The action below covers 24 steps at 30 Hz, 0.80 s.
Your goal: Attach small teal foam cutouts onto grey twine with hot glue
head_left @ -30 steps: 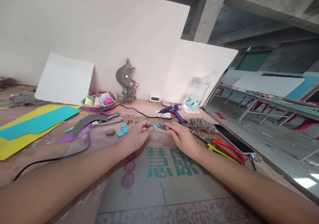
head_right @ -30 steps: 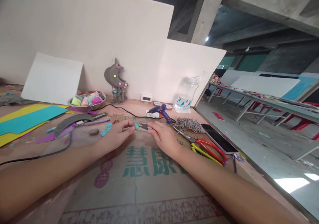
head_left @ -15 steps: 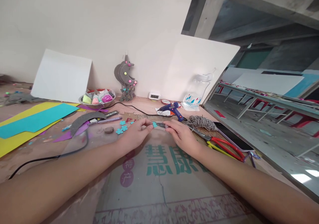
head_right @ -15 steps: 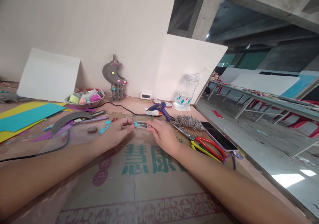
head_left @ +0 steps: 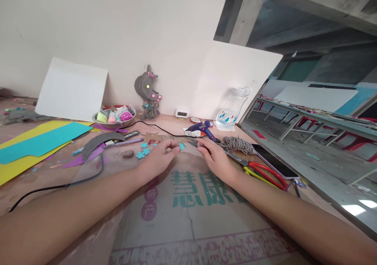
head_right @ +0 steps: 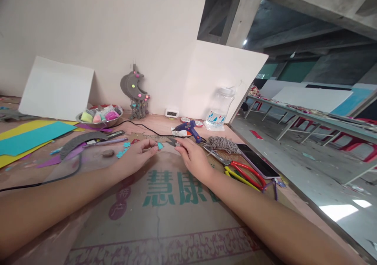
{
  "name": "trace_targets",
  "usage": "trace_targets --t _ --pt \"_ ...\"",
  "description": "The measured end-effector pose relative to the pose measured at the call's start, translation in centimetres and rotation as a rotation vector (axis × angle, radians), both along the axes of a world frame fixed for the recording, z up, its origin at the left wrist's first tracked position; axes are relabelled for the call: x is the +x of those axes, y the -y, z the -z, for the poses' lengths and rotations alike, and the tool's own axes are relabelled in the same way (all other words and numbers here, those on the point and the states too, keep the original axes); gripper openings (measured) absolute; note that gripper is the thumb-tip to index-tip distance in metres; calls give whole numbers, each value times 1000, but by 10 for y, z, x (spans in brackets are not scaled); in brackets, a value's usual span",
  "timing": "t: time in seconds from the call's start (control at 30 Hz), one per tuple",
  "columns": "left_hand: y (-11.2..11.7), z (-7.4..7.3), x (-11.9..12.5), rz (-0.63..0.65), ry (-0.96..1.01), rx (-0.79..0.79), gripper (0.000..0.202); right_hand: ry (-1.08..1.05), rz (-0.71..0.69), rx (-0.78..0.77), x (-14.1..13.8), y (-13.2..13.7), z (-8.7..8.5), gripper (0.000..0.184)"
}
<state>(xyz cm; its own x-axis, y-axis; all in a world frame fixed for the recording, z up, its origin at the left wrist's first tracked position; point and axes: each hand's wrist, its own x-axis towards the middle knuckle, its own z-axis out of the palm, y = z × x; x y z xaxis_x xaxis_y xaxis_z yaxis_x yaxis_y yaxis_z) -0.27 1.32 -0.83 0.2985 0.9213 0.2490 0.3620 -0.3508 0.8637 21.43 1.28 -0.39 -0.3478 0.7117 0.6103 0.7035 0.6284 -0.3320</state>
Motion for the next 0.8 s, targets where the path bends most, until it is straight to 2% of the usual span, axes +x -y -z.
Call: trace_targets --t 0.2,0.27,0.4,0.53,0.67,0.8 --pt "4 -4 2 2 -5 -22 25 8 19 -45 1 -4 2 40" --pt "5 -5 2 -5 -34 -20 24 -33 3 -55 -2 -1 -2 36" --pt "6 -6 2 -8 -76 29 24 -155 -51 -231 -11 7 -11 21" --pt "7 -6 2 4 -90 14 28 -302 -99 -442 -22 13 -12 18" --pt "13 -10 3 6 -122 31 25 -387 -94 -509 -28 14 -8 18" --pt "15 -11 5 37 -204 137 23 -458 -92 -537 -30 16 -8 19"
